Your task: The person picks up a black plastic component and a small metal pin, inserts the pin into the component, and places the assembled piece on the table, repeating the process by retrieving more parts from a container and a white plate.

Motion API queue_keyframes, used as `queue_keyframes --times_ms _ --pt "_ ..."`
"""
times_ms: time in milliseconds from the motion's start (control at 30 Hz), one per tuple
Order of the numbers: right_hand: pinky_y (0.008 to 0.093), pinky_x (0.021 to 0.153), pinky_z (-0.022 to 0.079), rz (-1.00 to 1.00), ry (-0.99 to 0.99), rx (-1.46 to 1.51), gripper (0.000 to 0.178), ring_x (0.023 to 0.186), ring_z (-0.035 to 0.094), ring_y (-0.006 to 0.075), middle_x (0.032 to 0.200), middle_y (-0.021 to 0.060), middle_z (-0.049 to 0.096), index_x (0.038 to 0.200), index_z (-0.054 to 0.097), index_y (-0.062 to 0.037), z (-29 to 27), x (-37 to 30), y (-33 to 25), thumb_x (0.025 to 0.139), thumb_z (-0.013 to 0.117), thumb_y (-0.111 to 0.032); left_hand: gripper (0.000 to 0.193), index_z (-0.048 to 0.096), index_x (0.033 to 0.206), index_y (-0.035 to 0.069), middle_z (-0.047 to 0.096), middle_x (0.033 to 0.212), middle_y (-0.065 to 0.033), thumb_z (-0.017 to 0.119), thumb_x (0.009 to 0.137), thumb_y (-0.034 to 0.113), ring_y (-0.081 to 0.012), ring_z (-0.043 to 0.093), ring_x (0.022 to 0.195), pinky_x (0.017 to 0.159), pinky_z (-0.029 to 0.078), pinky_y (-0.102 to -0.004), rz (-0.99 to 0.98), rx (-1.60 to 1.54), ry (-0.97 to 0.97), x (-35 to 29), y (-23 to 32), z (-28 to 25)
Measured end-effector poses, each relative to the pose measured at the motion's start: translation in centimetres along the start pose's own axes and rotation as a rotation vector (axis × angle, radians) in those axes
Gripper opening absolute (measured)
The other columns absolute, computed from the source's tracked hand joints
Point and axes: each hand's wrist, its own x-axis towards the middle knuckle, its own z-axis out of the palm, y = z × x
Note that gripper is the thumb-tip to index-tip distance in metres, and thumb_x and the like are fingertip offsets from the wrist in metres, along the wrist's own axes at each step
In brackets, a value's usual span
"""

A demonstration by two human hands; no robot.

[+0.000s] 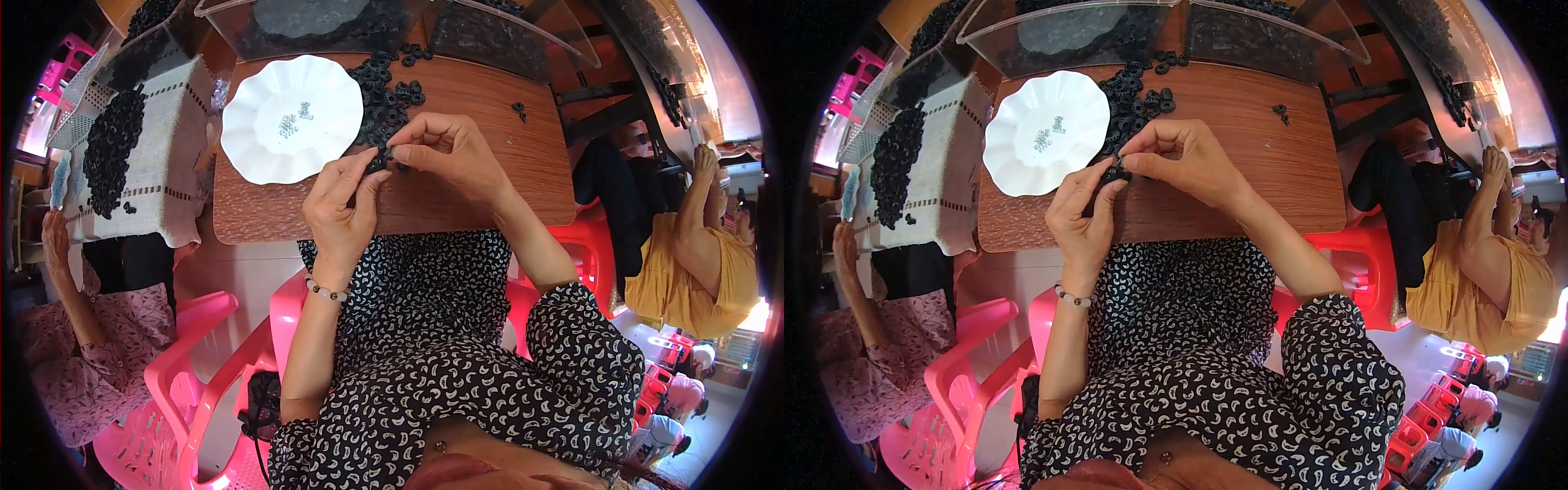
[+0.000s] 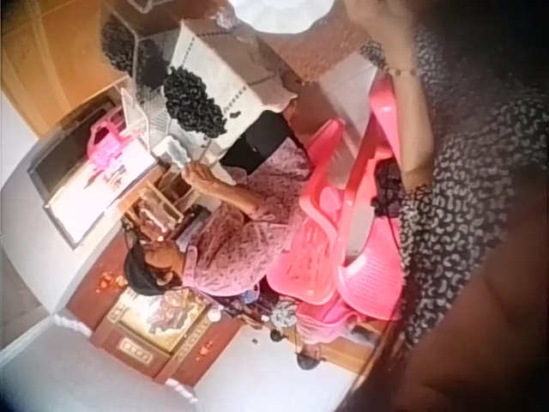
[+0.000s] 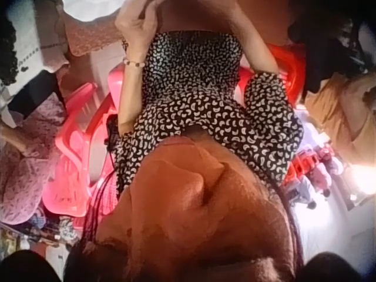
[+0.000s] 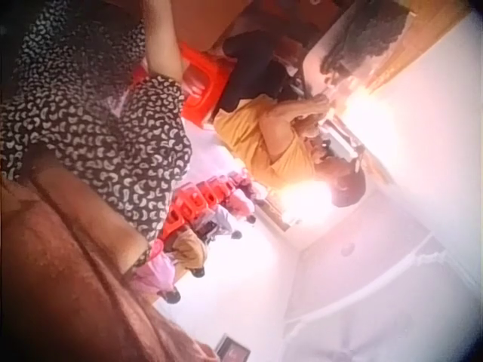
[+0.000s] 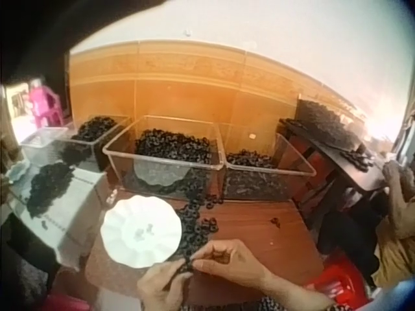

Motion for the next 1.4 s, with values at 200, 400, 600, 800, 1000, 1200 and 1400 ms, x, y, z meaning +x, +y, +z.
queue_keyframes --times_ms 200,400,600,800,1000,1200,1400 --pt "0.0183 0.072 0.049 -0.037 -0.014 -0.022 0.014 0.085 0.063 0.0031 0.093 -0.0007 0.070 0.105 0.073 0.0005 0.8 0.0 0.2 0.094 0.074 -0.009 0.031 0.075 0.113 0.004 0.072 0.098 -0.0124 0.079 0.083 -0.001 -0.0229 0.071 0.085 0.073 0.056 -0.0312 0.026 0.011 0.004 -0.1 -0.1 0.1" --pt "0.0170 0.068 0.048 -0.060 0.028 -0.140 0.014 0.082 0.061 0.0017 0.091 -0.0019 0.068 0.104 0.073 0.0006 0.8 -0.1 0.4 0.094 0.074 -0.008 0.030 0.075 0.113 0.004 0.072 0.097 -0.0122 0.079 0.083 -0.002 -0.0228 0.070 0.083 0.072 0.056 -0.0312 0.017 0.005 0.003 -0.1 -0.1 0.1" --pt "0.0168 0.067 0.047 -0.063 0.040 -0.202 0.014 0.081 0.061 0.0012 0.090 -0.0021 0.068 0.103 0.073 0.0010 0.7 -0.1 0.8 0.094 0.074 -0.009 0.030 0.075 0.112 0.004 0.071 0.096 -0.0126 0.078 0.083 -0.002 -0.0236 0.070 0.082 0.071 0.056 -0.0311 0.022 0.029 -0.010 -0.1 -0.2 0.1" --pt "0.0246 0.064 0.052 -0.112 0.095 -0.330 0.016 0.073 0.066 0.0077 0.081 0.0056 0.073 0.098 0.073 0.0025 1.2 -0.3 0.1 0.090 0.074 -0.011 0.028 0.075 0.112 0.004 0.071 0.096 -0.0128 0.077 0.084 -0.002 -0.0243 0.070 0.082 0.071 0.055 -0.0318 0.000 0.007 -0.049 -0.1 -0.2 0.0" --pt "0.0194 0.068 0.051 -0.072 0.036 -0.395 0.015 0.080 0.064 0.0035 0.091 0.0013 0.073 0.104 0.073 0.0019 0.8 -0.4 -0.3 0.094 0.072 -0.008 0.027 0.074 0.112 0.004 0.070 0.096 -0.0120 0.076 0.085 -0.002 -0.0240 0.069 0.080 0.069 0.054 -0.0313 0.022 -0.006 -0.082 -0.1 -0.1 -0.1" --pt "0.0207 0.068 0.051 -0.153 0.052 -0.406 0.012 0.080 0.063 0.0033 0.087 0.0011 0.071 0.101 0.072 0.0029 1.3 -0.5 -0.8 0.093 0.072 -0.006 0.027 0.074 0.112 0.003 0.070 0.094 -0.0122 0.076 0.086 -0.002 -0.0242 0.069 0.080 0.069 0.054 -0.0314 0.031 -0.014 -0.086 0.0 -0.2 -0.1" --pt "0.0207 0.065 0.045 -0.072 -0.021 -0.347 0.008 0.076 0.057 0.0019 0.082 -0.0023 0.066 0.094 0.072 0.0019 0.4 0.1 -0.7 0.093 0.072 -0.006 0.026 0.075 0.112 0.004 0.070 0.092 -0.0125 0.075 0.086 -0.001 -0.0261 0.069 0.079 0.069 0.054 -0.0324 0.014 -0.038 -0.092 0.0 -0.1 -0.1"
